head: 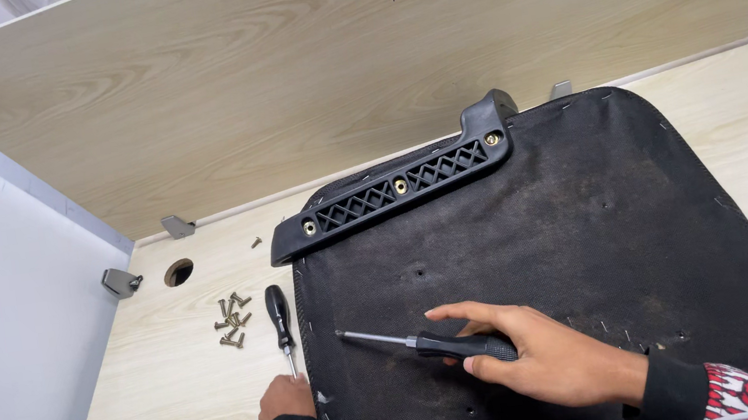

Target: The person uses a manual screwdriver to fasten screws into a black plastic bracket attached to a black fabric-covered panel. The person repeatedly tightens and loosens screws at multiple positions on the bracket while working on a light wood-grain surface.

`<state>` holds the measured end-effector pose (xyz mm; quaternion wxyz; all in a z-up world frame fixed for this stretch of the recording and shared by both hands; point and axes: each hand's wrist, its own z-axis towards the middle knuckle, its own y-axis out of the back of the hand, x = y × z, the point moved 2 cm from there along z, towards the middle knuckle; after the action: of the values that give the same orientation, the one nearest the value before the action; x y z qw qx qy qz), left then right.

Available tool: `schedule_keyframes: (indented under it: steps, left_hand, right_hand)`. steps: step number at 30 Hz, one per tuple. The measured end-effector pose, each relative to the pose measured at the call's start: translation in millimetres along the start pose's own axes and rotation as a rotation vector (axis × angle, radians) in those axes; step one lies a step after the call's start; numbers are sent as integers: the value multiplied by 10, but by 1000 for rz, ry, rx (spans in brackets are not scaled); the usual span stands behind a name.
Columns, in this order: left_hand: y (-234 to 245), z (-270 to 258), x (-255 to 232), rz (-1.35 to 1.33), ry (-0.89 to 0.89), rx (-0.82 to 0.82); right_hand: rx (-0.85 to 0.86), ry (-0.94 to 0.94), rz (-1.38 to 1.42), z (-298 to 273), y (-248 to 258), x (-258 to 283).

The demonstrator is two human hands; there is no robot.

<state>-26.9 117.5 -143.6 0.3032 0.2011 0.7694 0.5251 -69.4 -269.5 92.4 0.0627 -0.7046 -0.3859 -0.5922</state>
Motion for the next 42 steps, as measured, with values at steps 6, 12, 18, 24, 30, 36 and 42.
schedule_keyframes:
  steps: [6,12,18,24,30,36,42]
  left_hand:
    - [271,-414,400,-423,232,-93]
    - [684,-1060,276,-882,174,-187]
    - [1122,-1893,-636,-1147,-89,55]
    - [1338,-2403,-1267,-1010,-341,104]
    - [1255,-2516,-1527,-1248,-436,269]
    - [1140,-2544,-1583,-1298,-486,416]
    - [1188,-2673,-1653,-1065,-651,270]
  right_hand:
    - [-66,-100,199,8,8,-114]
    - [-119,-139,366,41,-71,-125]
    - [-109,-90,370,146,-248,-72]
    - [-100,266,388,171,-395,28]
    - [-102,-34,199,21,-336,-2]
    - [26,23,-98,-46,6,141]
    - [-185,90,-358,-13,128,142]
